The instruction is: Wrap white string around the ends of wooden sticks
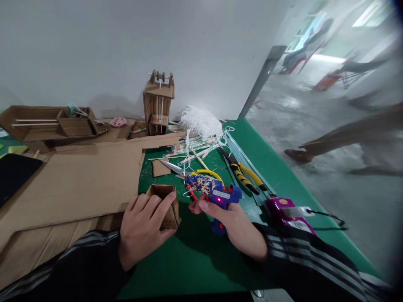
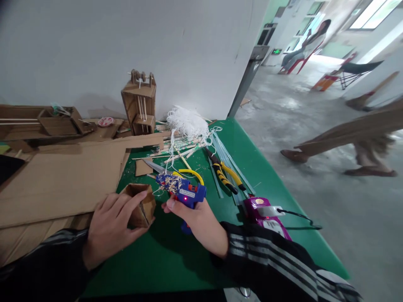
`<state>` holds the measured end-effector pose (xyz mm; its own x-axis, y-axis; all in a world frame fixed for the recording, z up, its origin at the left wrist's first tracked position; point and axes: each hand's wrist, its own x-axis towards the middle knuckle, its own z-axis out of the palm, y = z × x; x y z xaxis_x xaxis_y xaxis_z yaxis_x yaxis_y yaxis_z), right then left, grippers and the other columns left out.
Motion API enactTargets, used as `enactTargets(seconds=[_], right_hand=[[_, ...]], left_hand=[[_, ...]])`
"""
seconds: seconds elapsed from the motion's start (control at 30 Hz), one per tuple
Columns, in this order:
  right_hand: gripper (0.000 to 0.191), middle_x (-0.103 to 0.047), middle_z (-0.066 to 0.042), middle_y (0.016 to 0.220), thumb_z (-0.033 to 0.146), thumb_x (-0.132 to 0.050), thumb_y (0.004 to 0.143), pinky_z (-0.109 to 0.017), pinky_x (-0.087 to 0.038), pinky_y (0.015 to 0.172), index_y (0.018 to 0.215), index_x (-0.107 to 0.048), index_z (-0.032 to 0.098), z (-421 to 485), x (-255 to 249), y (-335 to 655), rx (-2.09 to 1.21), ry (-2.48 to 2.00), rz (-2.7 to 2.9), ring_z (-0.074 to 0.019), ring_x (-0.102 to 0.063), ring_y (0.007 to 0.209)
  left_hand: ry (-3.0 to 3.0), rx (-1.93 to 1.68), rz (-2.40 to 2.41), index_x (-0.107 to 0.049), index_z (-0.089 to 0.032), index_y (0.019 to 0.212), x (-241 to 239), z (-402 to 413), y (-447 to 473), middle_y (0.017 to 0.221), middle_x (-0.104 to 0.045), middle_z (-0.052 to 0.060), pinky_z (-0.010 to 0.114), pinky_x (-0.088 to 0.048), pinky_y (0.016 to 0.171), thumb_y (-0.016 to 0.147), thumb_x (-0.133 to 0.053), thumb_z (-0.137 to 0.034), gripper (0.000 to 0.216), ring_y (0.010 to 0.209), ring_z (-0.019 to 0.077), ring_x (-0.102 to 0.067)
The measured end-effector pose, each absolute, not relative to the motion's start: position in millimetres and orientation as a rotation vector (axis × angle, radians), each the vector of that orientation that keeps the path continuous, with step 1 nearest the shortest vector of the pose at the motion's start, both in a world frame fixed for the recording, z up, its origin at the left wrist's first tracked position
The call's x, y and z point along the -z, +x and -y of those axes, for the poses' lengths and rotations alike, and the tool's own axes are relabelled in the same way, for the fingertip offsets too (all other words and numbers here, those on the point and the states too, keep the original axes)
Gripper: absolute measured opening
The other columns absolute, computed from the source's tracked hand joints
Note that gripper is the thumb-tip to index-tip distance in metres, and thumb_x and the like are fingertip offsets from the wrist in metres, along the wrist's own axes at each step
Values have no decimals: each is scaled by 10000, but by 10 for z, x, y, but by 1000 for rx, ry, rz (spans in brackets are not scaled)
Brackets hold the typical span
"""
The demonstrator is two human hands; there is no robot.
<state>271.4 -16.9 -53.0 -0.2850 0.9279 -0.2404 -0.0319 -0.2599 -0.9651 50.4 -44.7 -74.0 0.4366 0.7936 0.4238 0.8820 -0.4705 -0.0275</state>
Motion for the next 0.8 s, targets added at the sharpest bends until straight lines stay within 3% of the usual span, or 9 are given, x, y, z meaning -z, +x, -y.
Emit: enactTargets(seconds=[0.1,0.2,0.33,0.47,0.63,0.8], right_hand=[[266,-707,-42,861,463,-672,823,-374,-459,912,808,-678,197,153,539,2730,-1595,-1272,1256,-245,-640,939],[269,-695,-47,889,455,-652,838,-358,-454,882,798,-681,190,131,516,2740,-1588,-1266,1297,-240,-626,934],[261,-690,-51,874,434,-655,836,-349,-450,869,789,-666,178,109,496,2740,-1595,-1206,1283,-230,-626,912],[253,-697,-52,866,419,-668,831,-344,-446,886,808,-663,168,99,525,2743,-1613,-1180,1265,-227,-639,919],[264,-707,-54,882,432,-668,828,-340,-449,884,819,-666,169,88,543,2738,-1609,-1207,1266,-220,-642,920],[283,-696,-47,877,456,-663,824,-309,-469,781,822,-666,173,74,505,2743,-1618,-1275,1320,-203,-627,873]], left_hand=[[-2506,336,1440,-490,-250,1356,720,513,535,863,-645,70,410,-378,700,862,-579,-487,555,811,279,-540],[-2641,253,1440,-411,-252,1427,658,603,589,907,-644,66,403,-396,700,856,-531,-581,671,838,278,-532],[-2748,48,1484,-283,-291,1483,571,658,633,857,-642,35,359,-422,633,907,-474,-297,607,817,263,-557],[-2886,-72,1509,-428,-296,1367,462,573,616,888,-663,38,332,-451,581,924,-425,-235,447,857,277,-605],[-3094,4,1681,-438,-289,1265,385,424,480,972,-665,47,384,-517,691,890,-495,-316,381,865,268,-649],[-2977,370,1904,-397,-288,1243,485,444,361,1068,-666,43,362,-528,759,887,-512,-320,375,887,239,-668]])
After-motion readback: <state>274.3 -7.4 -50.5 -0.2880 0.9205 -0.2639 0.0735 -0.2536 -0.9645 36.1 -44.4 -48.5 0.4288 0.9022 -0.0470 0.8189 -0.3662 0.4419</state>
